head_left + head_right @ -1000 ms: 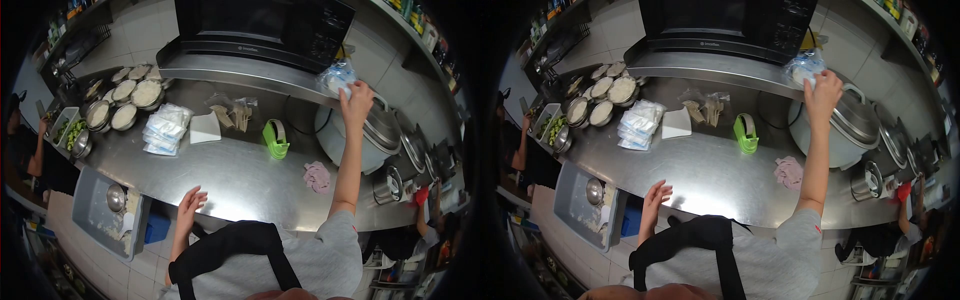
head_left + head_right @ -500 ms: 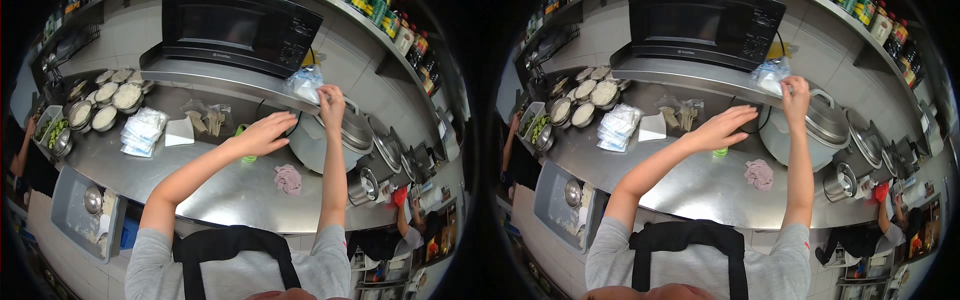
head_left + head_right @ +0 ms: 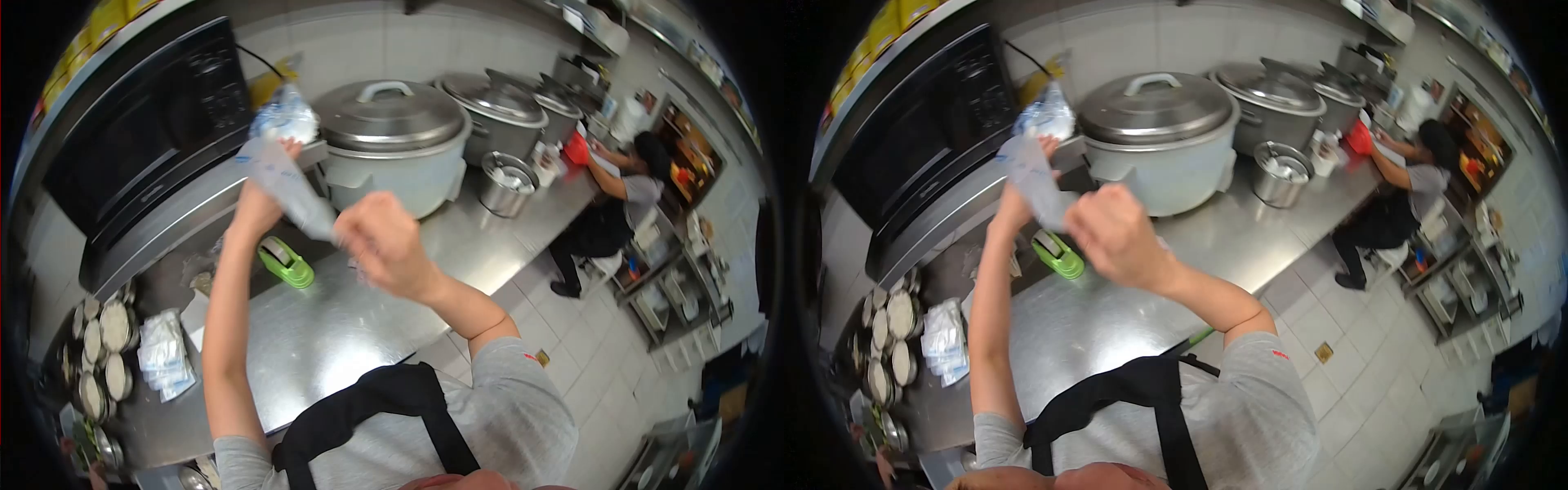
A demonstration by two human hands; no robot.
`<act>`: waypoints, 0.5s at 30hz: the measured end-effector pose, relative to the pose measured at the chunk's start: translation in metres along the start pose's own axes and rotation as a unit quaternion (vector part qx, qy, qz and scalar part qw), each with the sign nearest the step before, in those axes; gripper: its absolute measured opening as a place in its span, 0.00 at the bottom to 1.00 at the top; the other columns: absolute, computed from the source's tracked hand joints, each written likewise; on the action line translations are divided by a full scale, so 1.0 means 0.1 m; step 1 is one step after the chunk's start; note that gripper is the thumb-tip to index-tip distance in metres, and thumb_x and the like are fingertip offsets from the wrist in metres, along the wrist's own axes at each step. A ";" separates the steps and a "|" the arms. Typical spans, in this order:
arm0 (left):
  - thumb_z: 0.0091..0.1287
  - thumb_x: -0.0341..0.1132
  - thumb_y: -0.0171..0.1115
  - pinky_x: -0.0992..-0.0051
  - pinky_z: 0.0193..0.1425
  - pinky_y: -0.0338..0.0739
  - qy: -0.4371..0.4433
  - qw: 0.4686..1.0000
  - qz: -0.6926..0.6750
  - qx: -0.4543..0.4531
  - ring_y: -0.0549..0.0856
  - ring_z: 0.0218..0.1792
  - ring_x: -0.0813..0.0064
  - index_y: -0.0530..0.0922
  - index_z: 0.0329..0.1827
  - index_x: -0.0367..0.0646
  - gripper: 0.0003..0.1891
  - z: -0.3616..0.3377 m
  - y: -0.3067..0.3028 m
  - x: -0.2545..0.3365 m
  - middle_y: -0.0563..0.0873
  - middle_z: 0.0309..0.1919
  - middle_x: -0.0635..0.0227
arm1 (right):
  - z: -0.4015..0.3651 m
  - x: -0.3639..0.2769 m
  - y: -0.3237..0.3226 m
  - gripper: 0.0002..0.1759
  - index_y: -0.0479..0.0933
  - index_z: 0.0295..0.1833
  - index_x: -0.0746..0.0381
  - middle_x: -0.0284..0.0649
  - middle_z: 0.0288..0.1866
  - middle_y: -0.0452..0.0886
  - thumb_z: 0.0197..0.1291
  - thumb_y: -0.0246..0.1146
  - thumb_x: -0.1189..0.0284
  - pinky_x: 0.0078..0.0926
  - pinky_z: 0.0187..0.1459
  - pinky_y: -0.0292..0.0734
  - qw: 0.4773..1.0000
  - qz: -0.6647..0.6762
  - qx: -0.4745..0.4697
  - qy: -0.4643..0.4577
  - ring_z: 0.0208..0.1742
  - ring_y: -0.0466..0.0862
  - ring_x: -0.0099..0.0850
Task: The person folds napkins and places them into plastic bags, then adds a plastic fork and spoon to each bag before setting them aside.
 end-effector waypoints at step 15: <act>0.62 0.37 0.62 0.79 0.47 0.71 -0.473 0.745 -0.468 -0.046 0.78 0.42 0.80 0.76 0.50 0.36 0.17 -2.36 0.08 0.85 0.81 0.41 0.69 | -0.79 0.30 1.41 0.06 0.76 0.31 0.63 0.40 0.24 0.79 0.53 0.62 0.72 0.30 0.26 0.71 0.874 0.280 -0.367 0.154 0.23 0.79 0.34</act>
Point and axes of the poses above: each hand's wrist, its own z-axis towards the middle knuckle, its own y-axis out of the palm, x = y × z, the point moved 5 cm from there along z, towards the middle knuckle
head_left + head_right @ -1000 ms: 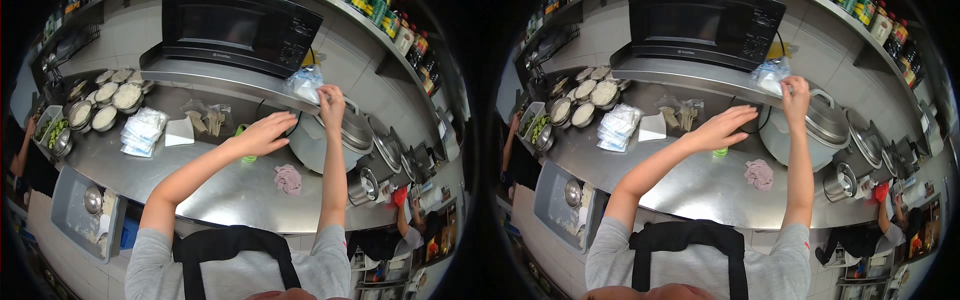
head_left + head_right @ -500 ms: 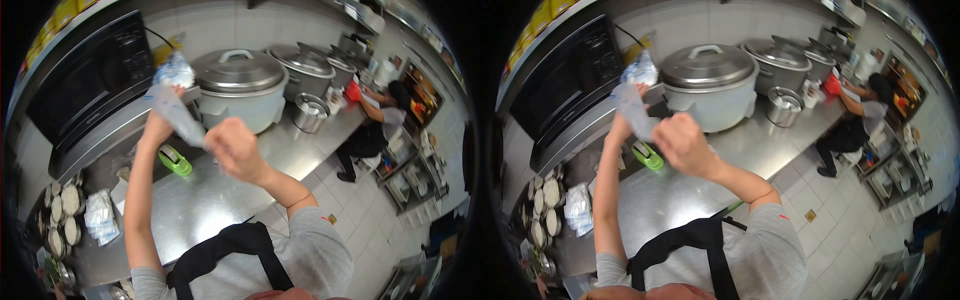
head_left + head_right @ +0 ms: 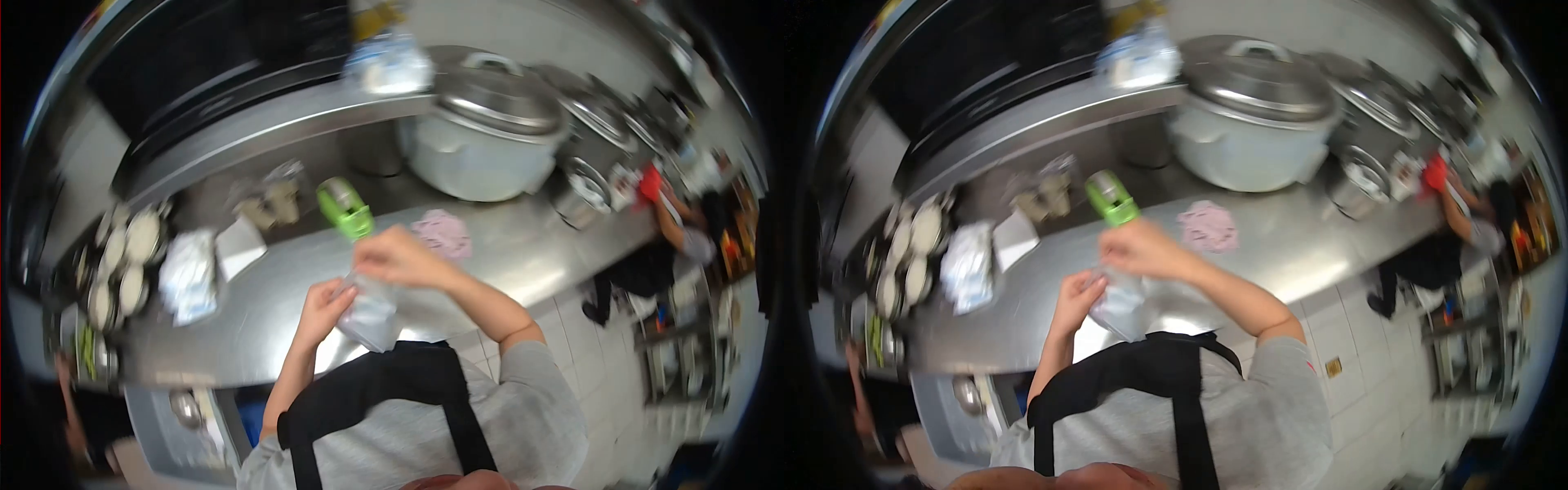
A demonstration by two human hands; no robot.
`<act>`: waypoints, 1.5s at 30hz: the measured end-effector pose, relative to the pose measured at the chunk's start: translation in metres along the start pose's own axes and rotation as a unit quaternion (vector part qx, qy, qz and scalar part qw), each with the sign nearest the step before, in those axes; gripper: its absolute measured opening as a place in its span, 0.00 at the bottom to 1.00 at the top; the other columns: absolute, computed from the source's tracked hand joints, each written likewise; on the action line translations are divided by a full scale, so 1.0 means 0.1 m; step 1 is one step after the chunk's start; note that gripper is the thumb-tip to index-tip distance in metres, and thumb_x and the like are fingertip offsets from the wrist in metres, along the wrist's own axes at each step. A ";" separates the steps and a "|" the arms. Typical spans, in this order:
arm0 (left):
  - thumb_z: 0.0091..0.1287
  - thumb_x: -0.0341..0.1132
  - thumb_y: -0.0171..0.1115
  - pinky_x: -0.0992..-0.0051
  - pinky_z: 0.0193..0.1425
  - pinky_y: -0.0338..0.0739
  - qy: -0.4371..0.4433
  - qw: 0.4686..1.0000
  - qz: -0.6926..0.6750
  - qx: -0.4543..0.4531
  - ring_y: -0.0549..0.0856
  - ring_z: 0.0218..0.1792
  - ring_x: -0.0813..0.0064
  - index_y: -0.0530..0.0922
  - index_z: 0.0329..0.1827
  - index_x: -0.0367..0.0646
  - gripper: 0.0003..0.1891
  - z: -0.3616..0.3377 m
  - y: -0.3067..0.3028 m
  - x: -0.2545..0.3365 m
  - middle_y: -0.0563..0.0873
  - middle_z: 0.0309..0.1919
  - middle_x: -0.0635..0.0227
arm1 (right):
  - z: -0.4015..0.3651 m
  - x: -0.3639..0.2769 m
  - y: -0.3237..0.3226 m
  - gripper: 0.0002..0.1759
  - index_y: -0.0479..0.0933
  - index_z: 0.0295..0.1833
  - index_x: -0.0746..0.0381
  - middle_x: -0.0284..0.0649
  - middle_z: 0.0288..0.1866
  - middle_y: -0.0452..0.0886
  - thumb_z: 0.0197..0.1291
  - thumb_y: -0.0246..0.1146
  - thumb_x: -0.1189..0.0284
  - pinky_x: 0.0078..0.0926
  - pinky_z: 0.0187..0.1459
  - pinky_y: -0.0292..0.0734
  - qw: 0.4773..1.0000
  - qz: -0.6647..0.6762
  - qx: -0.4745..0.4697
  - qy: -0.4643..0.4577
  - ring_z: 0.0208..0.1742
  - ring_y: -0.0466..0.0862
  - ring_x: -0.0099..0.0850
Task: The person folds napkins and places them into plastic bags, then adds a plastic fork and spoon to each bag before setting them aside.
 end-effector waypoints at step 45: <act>0.63 0.37 0.61 0.84 0.27 0.62 -0.072 0.956 -0.012 0.285 0.69 0.24 0.89 0.78 0.29 0.38 0.11 -1.10 -0.93 -0.48 0.75 0.20 0.79 | -0.62 1.68 -0.09 0.08 0.80 0.33 0.61 0.41 0.37 0.80 0.46 0.62 0.71 0.39 0.42 0.69 0.825 -0.510 0.036 0.240 0.42 0.78 0.40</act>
Point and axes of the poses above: each hand's wrist, its own z-axis towards the middle knuckle, its own y-axis out of the palm, x = y × z, the point moved 5 cm from there along z, towards the middle knuckle
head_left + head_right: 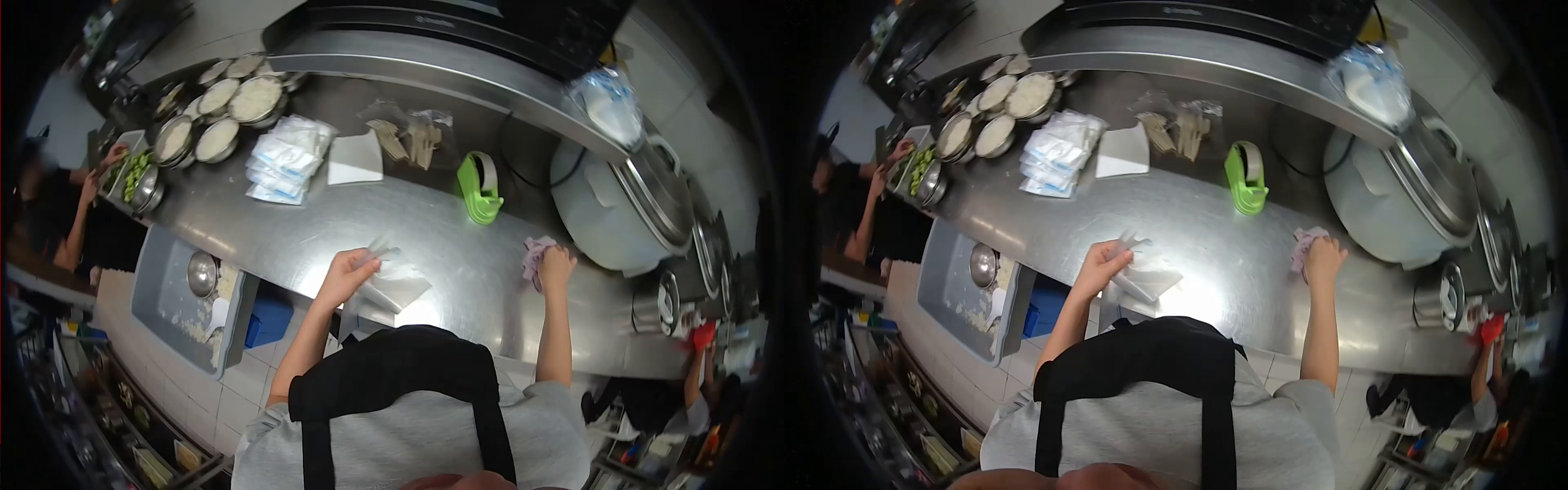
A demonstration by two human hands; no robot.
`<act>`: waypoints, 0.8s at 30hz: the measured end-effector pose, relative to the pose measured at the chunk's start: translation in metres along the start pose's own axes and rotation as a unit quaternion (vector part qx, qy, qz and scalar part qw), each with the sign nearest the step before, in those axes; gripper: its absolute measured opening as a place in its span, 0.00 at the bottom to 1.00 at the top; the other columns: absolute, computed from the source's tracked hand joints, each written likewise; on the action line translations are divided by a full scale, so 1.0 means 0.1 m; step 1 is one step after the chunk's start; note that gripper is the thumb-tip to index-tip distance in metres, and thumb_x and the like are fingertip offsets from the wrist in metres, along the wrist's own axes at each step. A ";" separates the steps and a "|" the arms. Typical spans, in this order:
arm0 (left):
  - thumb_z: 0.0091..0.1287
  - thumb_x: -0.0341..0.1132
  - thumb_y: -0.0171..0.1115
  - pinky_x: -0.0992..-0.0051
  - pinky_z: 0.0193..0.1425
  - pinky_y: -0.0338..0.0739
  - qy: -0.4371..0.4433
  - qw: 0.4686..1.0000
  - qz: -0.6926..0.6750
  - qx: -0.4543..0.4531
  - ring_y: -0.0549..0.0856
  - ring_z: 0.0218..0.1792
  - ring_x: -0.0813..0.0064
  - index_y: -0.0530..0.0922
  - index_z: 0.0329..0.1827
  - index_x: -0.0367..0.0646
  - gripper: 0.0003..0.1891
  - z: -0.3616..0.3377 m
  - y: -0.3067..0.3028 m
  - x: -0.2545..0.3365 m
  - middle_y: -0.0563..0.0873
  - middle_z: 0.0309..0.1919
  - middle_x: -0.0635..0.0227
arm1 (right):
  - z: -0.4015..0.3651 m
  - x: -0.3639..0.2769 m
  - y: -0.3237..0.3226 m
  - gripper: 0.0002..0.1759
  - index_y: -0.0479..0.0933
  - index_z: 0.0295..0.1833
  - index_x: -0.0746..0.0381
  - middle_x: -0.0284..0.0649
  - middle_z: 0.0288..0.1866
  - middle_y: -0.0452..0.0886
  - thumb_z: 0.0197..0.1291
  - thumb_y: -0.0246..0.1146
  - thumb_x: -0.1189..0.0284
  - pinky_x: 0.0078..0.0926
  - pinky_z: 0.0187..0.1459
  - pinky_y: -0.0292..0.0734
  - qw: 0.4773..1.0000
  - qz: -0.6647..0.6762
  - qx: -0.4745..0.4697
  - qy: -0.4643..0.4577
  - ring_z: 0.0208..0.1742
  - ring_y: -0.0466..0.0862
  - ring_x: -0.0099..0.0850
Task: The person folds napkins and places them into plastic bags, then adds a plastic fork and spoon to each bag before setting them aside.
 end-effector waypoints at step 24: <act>0.53 0.25 0.64 0.79 0.34 0.71 0.084 0.924 0.205 0.312 0.75 0.26 0.79 0.68 0.50 0.41 0.22 -0.76 -0.48 0.51 0.76 0.25 0.70 | 0.01 -2.92 -0.35 0.16 0.67 0.19 0.61 0.26 0.16 0.69 0.45 0.70 0.77 0.19 0.18 0.62 0.619 0.677 -0.361 -0.168 0.19 0.68 0.14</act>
Point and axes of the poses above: each hand's wrist, its own z-axis towards the middle knuckle, its own y-axis out of the palm, x = y × z, the point moved 5 cm from there along z, towards the middle knuckle
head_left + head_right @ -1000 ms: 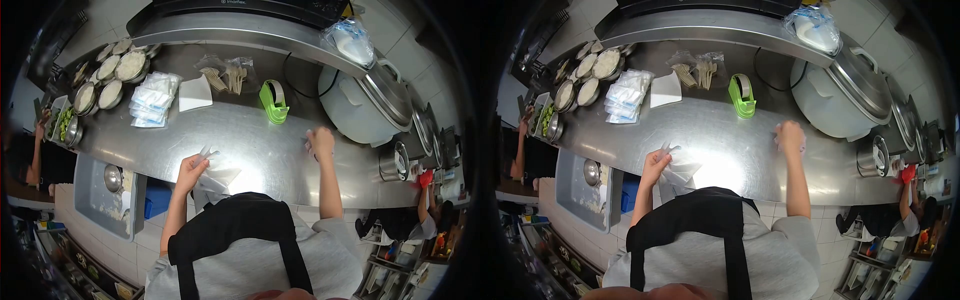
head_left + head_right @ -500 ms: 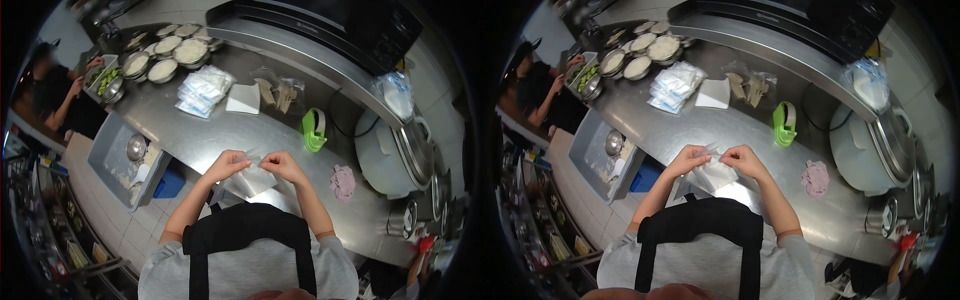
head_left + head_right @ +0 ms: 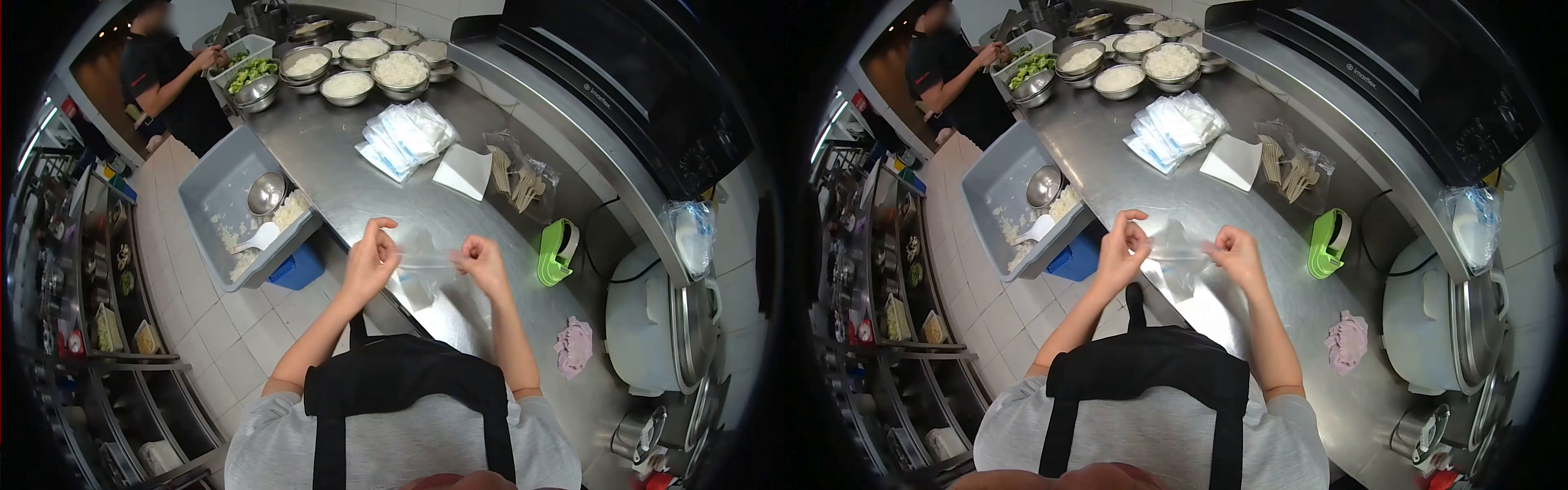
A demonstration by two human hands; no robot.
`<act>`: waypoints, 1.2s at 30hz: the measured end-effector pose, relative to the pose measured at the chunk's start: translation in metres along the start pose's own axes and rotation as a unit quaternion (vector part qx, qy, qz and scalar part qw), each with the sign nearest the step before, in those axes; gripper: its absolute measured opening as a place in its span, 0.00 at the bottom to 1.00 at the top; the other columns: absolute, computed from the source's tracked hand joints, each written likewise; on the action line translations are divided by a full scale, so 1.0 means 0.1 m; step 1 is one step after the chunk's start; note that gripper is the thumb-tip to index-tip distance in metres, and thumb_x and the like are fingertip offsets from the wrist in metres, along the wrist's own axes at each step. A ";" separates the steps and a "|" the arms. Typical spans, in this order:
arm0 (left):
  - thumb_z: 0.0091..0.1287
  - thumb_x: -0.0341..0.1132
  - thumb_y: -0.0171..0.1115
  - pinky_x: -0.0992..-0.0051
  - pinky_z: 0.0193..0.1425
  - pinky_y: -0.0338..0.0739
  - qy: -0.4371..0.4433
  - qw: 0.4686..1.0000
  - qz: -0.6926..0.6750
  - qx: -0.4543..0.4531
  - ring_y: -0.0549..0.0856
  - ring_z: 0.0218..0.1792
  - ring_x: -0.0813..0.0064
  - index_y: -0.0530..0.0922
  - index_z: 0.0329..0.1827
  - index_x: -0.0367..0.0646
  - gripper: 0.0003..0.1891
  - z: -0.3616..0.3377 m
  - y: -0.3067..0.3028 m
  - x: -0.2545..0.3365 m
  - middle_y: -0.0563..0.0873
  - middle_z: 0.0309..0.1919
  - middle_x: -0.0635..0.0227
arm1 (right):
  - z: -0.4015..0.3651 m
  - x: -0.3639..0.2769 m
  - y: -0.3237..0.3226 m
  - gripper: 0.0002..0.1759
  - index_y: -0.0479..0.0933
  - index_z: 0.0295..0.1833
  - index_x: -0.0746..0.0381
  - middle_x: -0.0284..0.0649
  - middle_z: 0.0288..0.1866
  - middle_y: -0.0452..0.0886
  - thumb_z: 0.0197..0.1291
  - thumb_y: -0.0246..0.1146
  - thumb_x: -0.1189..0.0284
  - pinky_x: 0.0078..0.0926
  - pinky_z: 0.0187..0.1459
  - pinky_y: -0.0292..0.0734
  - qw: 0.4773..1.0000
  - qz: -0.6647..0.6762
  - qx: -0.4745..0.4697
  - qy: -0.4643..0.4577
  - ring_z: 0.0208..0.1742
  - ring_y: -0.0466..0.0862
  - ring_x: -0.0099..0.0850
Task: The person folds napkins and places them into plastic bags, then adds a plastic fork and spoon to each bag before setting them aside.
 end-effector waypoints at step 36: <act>0.49 0.20 0.54 0.71 0.54 0.77 0.216 0.918 0.244 -0.225 0.59 0.69 0.55 0.73 0.54 0.37 0.25 -0.43 0.89 -0.53 0.54 0.69 0.48 | 1.41 0.34 -0.54 0.09 0.76 0.35 0.65 0.46 0.38 0.78 0.49 0.63 0.73 0.37 0.42 0.73 0.862 -0.433 0.133 -0.228 0.41 0.78 0.44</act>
Point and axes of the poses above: each hand's wrist, its own z-axis towards the middle knuckle, its own y-axis out of the palm, x = y × z, the point moved 5 cm from there along z, towards the middle knuckle
